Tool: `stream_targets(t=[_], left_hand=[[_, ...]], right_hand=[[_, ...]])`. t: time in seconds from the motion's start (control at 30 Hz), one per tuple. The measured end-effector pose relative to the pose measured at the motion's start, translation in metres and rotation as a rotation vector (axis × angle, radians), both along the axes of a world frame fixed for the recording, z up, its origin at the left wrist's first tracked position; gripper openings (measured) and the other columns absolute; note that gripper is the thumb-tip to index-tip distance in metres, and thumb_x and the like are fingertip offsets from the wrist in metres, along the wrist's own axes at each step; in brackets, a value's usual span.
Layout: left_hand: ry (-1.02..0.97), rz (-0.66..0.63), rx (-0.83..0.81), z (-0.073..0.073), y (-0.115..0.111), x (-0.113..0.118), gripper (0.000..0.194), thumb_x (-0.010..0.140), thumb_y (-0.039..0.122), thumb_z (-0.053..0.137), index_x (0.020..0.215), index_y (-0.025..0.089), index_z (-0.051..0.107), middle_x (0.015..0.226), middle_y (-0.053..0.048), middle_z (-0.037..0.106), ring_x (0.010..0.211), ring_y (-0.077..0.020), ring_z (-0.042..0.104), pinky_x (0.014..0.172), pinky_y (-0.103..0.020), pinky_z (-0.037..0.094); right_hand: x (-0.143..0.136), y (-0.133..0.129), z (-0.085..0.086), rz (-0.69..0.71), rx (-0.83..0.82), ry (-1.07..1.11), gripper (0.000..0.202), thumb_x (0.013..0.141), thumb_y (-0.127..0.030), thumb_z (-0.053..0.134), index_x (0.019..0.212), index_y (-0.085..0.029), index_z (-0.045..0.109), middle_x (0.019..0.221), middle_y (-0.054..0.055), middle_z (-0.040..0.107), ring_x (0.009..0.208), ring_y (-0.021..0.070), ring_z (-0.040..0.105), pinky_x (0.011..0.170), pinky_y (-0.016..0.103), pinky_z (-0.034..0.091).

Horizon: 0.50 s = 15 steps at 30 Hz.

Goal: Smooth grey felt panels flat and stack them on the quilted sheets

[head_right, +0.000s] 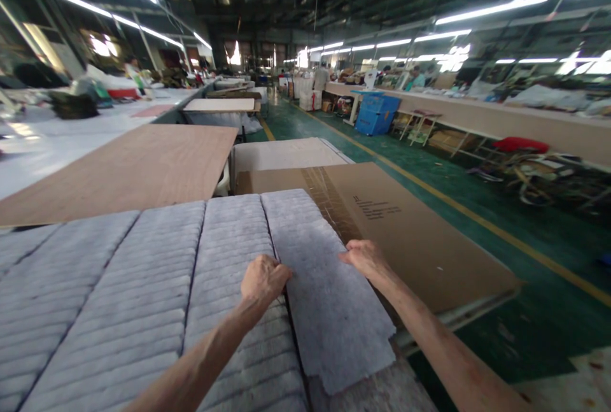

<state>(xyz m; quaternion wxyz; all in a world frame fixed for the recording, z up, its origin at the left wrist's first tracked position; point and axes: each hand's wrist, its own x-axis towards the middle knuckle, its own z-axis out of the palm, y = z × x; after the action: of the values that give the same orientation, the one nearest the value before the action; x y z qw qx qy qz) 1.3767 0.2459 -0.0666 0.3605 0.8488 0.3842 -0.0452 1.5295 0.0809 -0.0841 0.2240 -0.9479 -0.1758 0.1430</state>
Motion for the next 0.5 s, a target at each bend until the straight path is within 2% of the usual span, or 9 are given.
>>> stream_targets(t=[0.2,0.5], left_hand=[[0.011,-0.011,0.100,-0.004,-0.002,0.001,0.025,0.069,0.021,0.044,0.081,0.015,0.065,0.087,-0.013,0.068,0.084,-0.0263,0.063,0.063,-0.029,0.046],[0.070,-0.066,0.172,-0.003,-0.004,0.003,0.023,0.071,0.023,0.044,0.082,0.016,0.063,0.090,-0.014,0.067,0.087,-0.0274,0.062,0.065,-0.030,0.046]], right_hand=[[-0.003,0.000,-0.001,-0.015,-0.018,0.057,0.028,0.086,-0.037,0.052,0.073,-0.012,0.055,0.059,-0.005,0.047,0.047,0.0057,0.043,0.044,0.018,0.036],[0.004,-0.007,-0.018,-0.011,-0.010,0.029,0.028,0.085,-0.038,0.053,0.077,-0.012,0.057,0.065,-0.003,0.053,0.055,0.0084,0.050,0.052,0.022,0.042]])
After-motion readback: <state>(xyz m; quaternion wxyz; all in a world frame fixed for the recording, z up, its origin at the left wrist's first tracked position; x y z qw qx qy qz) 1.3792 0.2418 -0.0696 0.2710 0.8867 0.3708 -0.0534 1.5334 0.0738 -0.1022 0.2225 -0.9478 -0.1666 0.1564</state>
